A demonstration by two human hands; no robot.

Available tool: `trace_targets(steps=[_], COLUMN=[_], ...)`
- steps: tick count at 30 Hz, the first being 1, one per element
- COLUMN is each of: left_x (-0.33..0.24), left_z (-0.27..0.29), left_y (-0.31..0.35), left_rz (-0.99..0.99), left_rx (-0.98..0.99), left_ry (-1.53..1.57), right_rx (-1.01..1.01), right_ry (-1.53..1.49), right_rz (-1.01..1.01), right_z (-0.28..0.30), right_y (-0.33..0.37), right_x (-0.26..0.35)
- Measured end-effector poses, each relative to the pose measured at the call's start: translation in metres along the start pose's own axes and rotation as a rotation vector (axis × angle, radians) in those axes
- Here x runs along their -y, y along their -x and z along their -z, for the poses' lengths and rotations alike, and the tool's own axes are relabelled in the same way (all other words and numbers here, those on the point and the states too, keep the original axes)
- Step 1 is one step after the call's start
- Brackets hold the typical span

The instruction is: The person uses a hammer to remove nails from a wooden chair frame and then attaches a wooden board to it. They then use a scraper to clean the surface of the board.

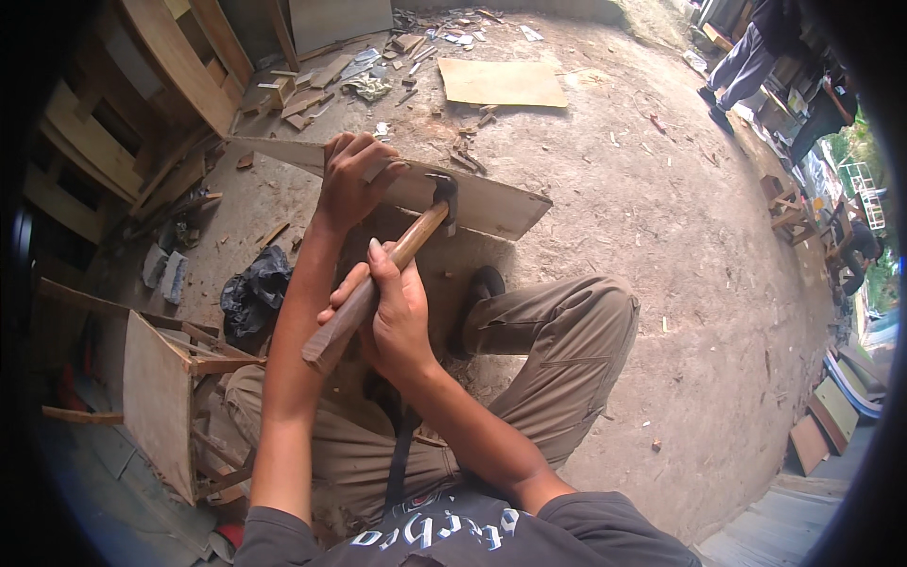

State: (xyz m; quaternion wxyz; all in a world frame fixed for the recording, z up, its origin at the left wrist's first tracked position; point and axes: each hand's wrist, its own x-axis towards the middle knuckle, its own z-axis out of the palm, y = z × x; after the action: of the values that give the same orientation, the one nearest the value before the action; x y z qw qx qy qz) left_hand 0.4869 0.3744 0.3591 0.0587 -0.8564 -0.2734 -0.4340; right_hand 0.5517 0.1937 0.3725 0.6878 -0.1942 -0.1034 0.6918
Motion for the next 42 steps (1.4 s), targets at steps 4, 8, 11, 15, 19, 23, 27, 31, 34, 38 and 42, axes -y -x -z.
trace_targets(steps=[4,8,11,15,19,23,27,31,34,38,42], left_x=[0.002,0.000,0.002,0.006,0.007,0.009,0.013,0.013,0.005,0.043,0.058], left_z=[0.001,0.001,-0.002,-0.003,-0.003,-0.004,-0.001,-0.001,0.000,0.020,0.061], left_y=[0.004,0.003,-0.004,-0.012,-0.016,-0.011,-0.011,-0.005,0.019,0.052,0.057], left_rz=[-0.002,0.013,0.017,0.028,0.013,0.018,0.045,0.021,0.162,0.864,1.467], left_rx=[0.006,0.024,0.011,-0.002,0.007,0.016,0.006,-0.262,-0.605,-0.949,-0.553], left_ry=[0.007,0.035,0.043,0.028,0.055,0.143,0.227,0.058,0.011,0.279,1.109], right_rx=[0.048,0.153,-0.050,-0.249,-0.382,-0.249,-0.203,-0.289,-0.355,-0.307,-0.388], right_ry=[0.108,0.144,0.422,1.110,1.570,1.435,1.570,1.661,1.421,1.295,1.214], right_rz=[-0.007,-0.001,0.053,0.207,0.475,0.146,0.426,0.424,0.408,0.577,0.542], right_z=[0.025,0.059,0.118,0.212,0.223,0.176,0.164,0.173,0.171,0.176,0.173], right_y=[0.005,-0.004,-0.024,-0.031,-0.021,-0.017,-0.011,-0.004,-0.003,-0.008,-0.001], right_x=[-0.009,-0.017,-0.039,-0.053,-0.058,-0.006,0.015,0.025,0.034,0.025,0.017])
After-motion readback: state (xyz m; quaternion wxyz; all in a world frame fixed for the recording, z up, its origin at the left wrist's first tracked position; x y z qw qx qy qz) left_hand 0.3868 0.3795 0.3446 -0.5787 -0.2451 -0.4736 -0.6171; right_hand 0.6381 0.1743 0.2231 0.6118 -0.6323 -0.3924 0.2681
